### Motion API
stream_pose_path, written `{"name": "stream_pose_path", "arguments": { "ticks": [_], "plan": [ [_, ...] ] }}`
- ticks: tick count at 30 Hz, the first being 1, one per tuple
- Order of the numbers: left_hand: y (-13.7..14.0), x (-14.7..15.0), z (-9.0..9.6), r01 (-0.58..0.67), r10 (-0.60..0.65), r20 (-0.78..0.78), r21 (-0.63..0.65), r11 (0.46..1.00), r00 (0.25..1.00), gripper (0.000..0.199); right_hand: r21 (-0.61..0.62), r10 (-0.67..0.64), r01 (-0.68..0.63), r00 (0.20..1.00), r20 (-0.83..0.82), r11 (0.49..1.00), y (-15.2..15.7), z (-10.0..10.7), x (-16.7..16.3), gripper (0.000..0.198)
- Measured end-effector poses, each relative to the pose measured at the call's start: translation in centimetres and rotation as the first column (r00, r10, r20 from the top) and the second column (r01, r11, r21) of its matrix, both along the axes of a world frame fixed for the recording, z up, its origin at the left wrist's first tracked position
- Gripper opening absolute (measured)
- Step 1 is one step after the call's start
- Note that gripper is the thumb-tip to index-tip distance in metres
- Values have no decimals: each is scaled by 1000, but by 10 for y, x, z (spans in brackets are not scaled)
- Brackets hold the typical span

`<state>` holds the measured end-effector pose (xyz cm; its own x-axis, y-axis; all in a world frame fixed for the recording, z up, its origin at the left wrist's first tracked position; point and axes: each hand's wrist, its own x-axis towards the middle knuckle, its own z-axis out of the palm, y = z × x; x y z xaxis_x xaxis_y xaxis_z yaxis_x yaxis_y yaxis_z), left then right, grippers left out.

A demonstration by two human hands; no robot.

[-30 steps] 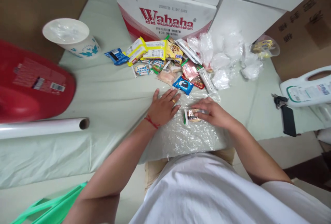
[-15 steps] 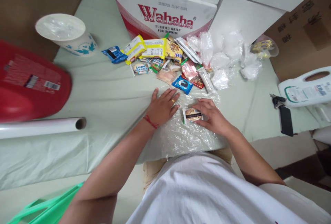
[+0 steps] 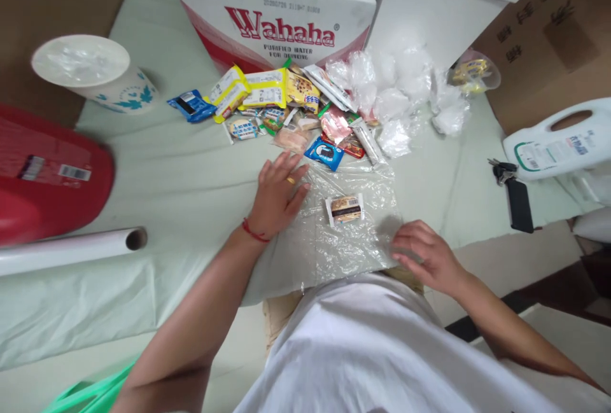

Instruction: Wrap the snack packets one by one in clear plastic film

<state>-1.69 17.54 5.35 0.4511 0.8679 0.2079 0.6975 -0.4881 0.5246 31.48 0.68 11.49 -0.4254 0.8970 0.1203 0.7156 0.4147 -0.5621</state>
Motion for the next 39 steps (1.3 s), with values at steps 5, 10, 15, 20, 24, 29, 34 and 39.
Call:
{"name": "stream_pose_path", "arguments": {
  "ticks": [5, 10, 15, 20, 24, 29, 34, 39],
  "plan": [
    [-36, -23, 27, 76, -101, 130, 180, 981, 986, 46, -28, 1, 5, 978, 209, 1000, -40, -32, 9, 45],
    [-102, -49, 7, 558, -558, 1, 17, 830, 830, 67, 1, 1, -1, 993, 116, 1000, -40, -55, 18, 34],
    [-131, -56, -10, 473, -469, -59, 67, 879, 881, 15, -41, 58, -62, 994, -96, 997, -12, -48, 26, 26],
    [-112, -54, 6, 323, -267, 258, -203, 924, 929, 19, -233, 27, -82, 973, -228, 969, 35, -10, 27, 23],
    [-81, -54, 18, 145, 39, 348, -486, 862, 937, 28, -362, -86, -9, 966, -245, 932, 80, 13, 25, 30],
    [-37, -43, 14, -24, 316, 327, -660, 750, 890, 44, -531, -267, 102, 933, -242, 841, 125, -6, 26, 48],
    [-19, -26, 12, -198, 350, 134, -617, 761, 927, 39, -487, -248, 254, 966, 77, 835, 138, -25, 34, 33],
    [-18, -17, 19, -289, 302, -64, -529, 798, 951, 33, -70, -264, 285, 939, 220, 956, 157, -3, 18, 26]
  ]
}}
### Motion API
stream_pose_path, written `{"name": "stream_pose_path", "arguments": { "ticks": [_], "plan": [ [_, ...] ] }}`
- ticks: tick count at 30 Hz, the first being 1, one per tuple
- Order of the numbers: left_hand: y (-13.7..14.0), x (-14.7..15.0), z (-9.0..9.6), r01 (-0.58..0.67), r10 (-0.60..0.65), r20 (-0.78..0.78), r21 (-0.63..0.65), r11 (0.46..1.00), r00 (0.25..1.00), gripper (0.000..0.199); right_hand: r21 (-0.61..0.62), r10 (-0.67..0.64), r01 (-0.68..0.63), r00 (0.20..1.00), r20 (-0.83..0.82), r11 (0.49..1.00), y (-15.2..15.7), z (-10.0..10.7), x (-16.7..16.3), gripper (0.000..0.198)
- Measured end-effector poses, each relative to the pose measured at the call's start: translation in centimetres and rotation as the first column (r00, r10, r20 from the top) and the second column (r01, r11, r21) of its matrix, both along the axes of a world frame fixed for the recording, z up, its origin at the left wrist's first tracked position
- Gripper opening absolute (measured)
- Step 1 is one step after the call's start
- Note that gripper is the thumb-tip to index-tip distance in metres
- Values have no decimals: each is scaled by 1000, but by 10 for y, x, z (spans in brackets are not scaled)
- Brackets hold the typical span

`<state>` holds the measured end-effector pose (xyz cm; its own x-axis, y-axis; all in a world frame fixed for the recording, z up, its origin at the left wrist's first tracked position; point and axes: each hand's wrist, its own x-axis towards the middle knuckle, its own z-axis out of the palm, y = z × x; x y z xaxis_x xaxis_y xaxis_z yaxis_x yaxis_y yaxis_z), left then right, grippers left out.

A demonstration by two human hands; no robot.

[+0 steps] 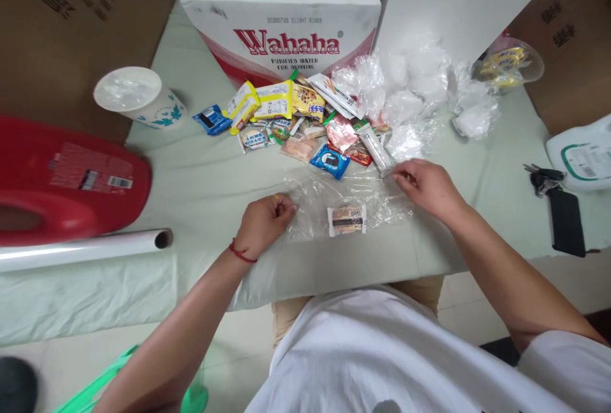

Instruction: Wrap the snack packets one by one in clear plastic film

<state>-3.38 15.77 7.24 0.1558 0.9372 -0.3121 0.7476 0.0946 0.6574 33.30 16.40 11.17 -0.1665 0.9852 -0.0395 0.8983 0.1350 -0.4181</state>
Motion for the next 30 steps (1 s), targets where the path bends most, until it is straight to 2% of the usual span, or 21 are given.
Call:
{"name": "stream_pose_path", "arguments": {
  "ticks": [2, 5, 8, 10, 12, 14, 17, 19, 23, 28, 30],
  "plan": [
    [0, 0, 0, -6, 5, -8, -8, 1000, 1000, 31, 90, 150, -146, 988, -35, 985, 16, 5, -18, 26],
    [-1, 0, -1, -36, 37, 41, -30, 999, 998, 31, 94, 356, -349, 931, -80, 932, 41, 2, -54, 23],
    [-5, 1, -4, -128, 123, 97, 49, 991, 988, 37, 91, 459, -453, 886, -66, 887, 61, -7, -90, 24],
    [-9, 4, -4, -206, 192, 165, 70, 976, 967, 52, 86, 491, -487, 871, -35, 869, 70, -12, -110, 39],
    [-11, 8, -5, -258, 250, 299, -15, 966, 921, 70, 46, 512, -511, 859, -21, 859, 80, -16, -124, 64],
    [-12, 12, -6, -269, 301, 439, -136, 954, 847, 87, -18, 534, -535, 845, -38, 845, 89, -19, -132, 81],
    [-10, 16, -10, -277, 368, 525, -245, 929, 767, 104, -68, 586, -592, 805, -91, 803, 100, -20, -136, 81],
    [-8, 18, -13, -275, 398, 537, -297, 914, 744, 95, -95, 631, -641, 767, -119, 762, 104, -20, -137, 78],
    [-8, 17, -19, -222, 381, 557, -332, 917, 738, 42, -167, 684, -691, 722, -103, 704, 106, -20, -139, 66],
    [-10, 17, -21, -263, 361, 530, -253, 931, 767, 32, -137, 726, -743, 669, -157, 655, 111, -11, -135, 17],
    [-9, 18, -22, -256, 343, 503, -235, 938, 794, 31, -169, 715, -747, 665, -216, 643, 109, -1, -131, 10]
  ]
}}
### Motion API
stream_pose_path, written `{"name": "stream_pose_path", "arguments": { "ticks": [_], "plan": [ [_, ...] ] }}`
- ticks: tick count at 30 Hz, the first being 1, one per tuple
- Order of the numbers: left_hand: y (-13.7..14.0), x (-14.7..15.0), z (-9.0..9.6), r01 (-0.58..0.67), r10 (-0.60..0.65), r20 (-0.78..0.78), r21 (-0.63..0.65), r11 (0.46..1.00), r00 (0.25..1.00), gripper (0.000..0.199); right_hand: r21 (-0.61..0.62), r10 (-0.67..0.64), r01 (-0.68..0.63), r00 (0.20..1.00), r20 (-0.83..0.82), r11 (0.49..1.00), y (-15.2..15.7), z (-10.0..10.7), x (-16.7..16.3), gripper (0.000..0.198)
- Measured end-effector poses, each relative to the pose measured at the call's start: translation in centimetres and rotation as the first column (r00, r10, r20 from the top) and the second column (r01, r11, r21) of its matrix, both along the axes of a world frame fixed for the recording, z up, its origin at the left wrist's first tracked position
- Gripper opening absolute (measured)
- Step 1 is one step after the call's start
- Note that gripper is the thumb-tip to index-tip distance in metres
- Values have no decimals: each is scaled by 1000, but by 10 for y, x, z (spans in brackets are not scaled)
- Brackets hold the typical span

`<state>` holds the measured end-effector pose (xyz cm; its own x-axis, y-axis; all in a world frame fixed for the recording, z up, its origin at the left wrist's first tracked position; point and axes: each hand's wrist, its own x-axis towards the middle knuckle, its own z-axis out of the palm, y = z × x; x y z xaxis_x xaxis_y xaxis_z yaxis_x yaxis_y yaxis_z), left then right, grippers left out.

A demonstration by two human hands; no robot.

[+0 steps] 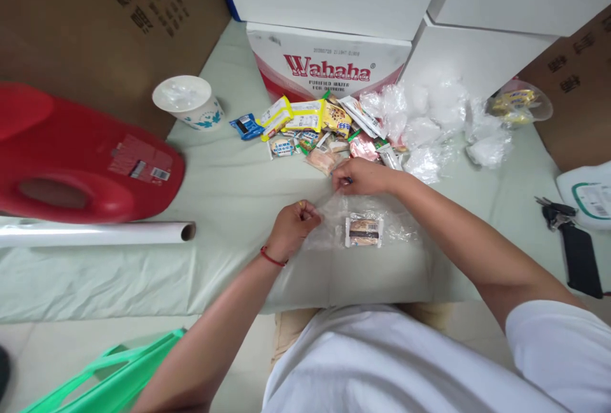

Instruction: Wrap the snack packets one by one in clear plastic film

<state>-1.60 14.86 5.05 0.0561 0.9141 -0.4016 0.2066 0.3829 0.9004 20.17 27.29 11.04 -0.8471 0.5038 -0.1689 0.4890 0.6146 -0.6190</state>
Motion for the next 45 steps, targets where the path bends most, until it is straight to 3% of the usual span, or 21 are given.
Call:
{"name": "stream_pose_path", "arguments": {
  "ticks": [2, 8, 12, 15, 20, 25, 30, 32, 36, 40, 43, 45],
  "plan": [
    [0, 1, -2, 7, -6, -20, 25, 1000, 1000, 30, -8, -23, 23, 1000, -9, 1000, -8, 11, 3, 9],
    [-4, 2, -6, -13, 26, -80, 160, 987, 996, 26, 228, -216, 203, 976, 33, 952, -62, 35, 2, 12],
    [-5, 0, -4, 15, 2, -126, 135, 991, 992, 22, 325, -334, 267, 928, 169, 907, -111, 34, -11, 27],
    [-3, 0, 0, 15, -6, -96, 93, 996, 995, 20, 359, -340, 233, 901, 271, 904, -141, 22, -21, 33],
    [-2, -6, 8, -14, 20, 98, -53, 998, 995, 22, 335, -273, 152, 896, 351, 930, -167, -4, -33, 48],
    [-11, -13, 20, -79, 114, 217, -163, 983, 969, 39, 324, -317, 200, 876, 364, 925, -173, -9, -41, 54],
    [-22, -11, 16, 17, -16, 26, -59, 998, 1000, 43, 310, -275, 169, 899, 340, 936, -178, 3, -38, 52],
    [-25, -11, 13, 46, -44, 40, -53, 998, 998, 40, 304, -287, 195, 911, 296, 932, -183, 8, -29, 45],
    [-33, -10, 18, -71, 76, 100, -55, 996, 992, 36, 285, -438, 363, 858, 270, 887, -195, 7, -4, 46],
    [-43, 12, 36, -134, 143, 189, -60, 989, 971, 39, 272, -470, 409, 856, 217, 871, -201, -8, 5, 51],
    [-51, 41, 43, -22, 29, 218, -34, 999, 975, 38, 205, -480, 451, 869, 121, 869, -199, -13, 7, 37],
    [-55, 57, 41, 83, -90, 146, 55, 995, 985, 36, 74, -451, 450, 892, 0, 890, -196, -10, 18, 25]
  ]
}}
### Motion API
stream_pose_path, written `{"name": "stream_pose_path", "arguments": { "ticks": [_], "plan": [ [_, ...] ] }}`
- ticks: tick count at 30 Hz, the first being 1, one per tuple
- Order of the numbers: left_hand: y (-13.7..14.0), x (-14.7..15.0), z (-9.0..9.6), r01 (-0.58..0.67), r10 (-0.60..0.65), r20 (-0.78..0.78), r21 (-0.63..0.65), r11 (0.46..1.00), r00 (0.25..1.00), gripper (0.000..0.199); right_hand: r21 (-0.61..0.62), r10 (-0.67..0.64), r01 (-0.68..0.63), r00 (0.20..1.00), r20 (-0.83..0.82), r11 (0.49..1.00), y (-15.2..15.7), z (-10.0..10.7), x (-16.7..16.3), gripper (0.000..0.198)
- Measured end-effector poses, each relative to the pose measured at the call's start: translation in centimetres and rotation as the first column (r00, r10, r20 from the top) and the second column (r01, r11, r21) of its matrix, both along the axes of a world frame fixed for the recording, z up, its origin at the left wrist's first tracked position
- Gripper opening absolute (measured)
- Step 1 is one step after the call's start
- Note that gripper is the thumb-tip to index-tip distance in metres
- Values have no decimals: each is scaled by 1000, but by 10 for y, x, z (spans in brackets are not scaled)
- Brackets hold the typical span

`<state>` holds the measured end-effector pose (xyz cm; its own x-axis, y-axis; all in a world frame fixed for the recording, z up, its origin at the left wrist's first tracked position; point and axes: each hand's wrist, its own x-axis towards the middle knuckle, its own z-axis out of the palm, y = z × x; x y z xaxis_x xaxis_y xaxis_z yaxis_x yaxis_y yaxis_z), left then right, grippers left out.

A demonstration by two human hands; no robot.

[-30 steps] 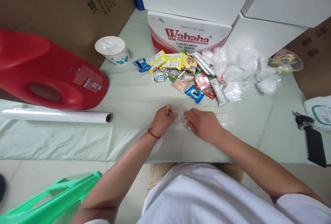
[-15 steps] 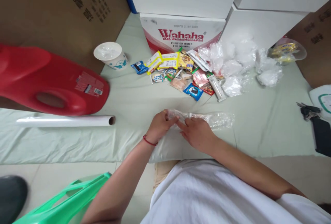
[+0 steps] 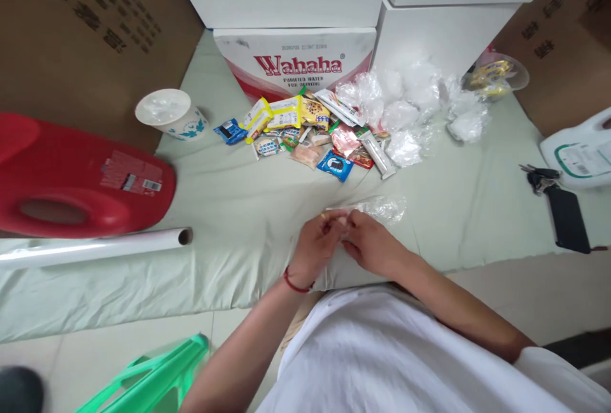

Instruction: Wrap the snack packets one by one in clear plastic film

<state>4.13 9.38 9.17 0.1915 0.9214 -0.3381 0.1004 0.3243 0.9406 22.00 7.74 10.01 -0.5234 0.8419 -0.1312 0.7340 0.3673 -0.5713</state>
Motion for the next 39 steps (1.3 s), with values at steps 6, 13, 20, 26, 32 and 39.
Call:
{"name": "stream_pose_path", "arguments": {
  "ticks": [6, 13, 20, 26, 32, 39],
  "plan": [
    [-17, 22, -15, 440, -118, -674, 330, 835, 729, 44, -29, -382, 390, 882, -277, 920, 21, 17, 65, 32],
    [-36, 36, -31, 610, 25, -884, 342, 715, 467, 57, -121, -342, 352, 934, 100, 928, 49, -8, 88, 34],
    [-33, 35, -37, 634, 56, -902, 344, 693, 428, 55, -363, -503, 398, 824, -262, 842, 39, -2, 105, 34],
    [-30, 40, -34, 650, -10, -908, 292, 702, 418, 48, -478, -588, 389, 707, -393, 788, 37, 10, 40, 30],
    [-20, 21, -25, 568, -209, -701, 327, 756, 682, 31, -125, -366, 347, 908, -203, 930, 35, 4, -15, 23],
    [-13, -29, -20, -141, 109, 115, 322, 936, 987, 18, 184, -160, 175, 983, -94, 967, -4, -13, -10, 39]
  ]
}}
